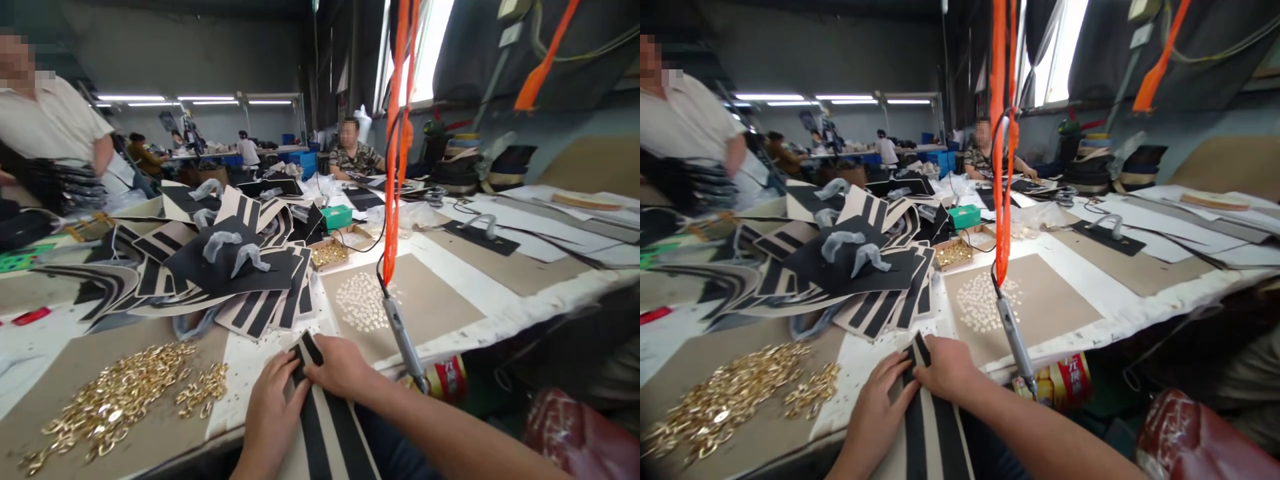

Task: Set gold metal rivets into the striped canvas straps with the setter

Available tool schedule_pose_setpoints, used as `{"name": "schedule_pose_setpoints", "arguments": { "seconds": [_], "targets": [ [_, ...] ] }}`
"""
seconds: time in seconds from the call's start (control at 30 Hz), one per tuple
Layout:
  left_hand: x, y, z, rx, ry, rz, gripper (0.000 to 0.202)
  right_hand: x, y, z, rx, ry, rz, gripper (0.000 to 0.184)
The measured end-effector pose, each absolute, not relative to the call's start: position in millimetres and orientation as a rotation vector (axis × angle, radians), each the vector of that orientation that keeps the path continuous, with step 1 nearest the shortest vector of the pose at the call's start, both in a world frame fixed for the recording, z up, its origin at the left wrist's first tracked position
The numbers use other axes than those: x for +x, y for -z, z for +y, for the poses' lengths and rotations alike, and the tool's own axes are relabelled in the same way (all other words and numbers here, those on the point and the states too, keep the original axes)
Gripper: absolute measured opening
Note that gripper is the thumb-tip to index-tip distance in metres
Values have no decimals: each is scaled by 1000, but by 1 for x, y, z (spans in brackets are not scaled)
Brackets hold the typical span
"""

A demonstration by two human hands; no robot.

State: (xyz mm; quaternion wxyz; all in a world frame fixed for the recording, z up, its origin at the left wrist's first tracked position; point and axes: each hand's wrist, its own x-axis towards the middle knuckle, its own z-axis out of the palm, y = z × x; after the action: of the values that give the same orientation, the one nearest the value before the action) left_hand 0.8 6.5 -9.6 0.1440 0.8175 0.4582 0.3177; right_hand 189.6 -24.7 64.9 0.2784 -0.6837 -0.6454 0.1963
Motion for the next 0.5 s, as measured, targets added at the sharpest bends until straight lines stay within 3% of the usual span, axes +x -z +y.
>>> {"name": "schedule_pose_setpoints", "arguments": {
  "seconds": [0.07,0.17,0.27,0.5],
  "targets": [
    [0,12,8,2348,-966,1306,33,207,-72,-41,-1757,-487,-1652,32],
    [-1,14,11,2342,-1012,1293,35,258,-75,-64,-1649,-360,-1395,23],
    [-2,14,12,2335,-1028,1286,35,325,-66,-75,-1781,-259,-1226,32],
    [-6,16,13,2403,-1077,1286,32,391,-28,-57,-1962,-366,-1423,25]
  ]
}}
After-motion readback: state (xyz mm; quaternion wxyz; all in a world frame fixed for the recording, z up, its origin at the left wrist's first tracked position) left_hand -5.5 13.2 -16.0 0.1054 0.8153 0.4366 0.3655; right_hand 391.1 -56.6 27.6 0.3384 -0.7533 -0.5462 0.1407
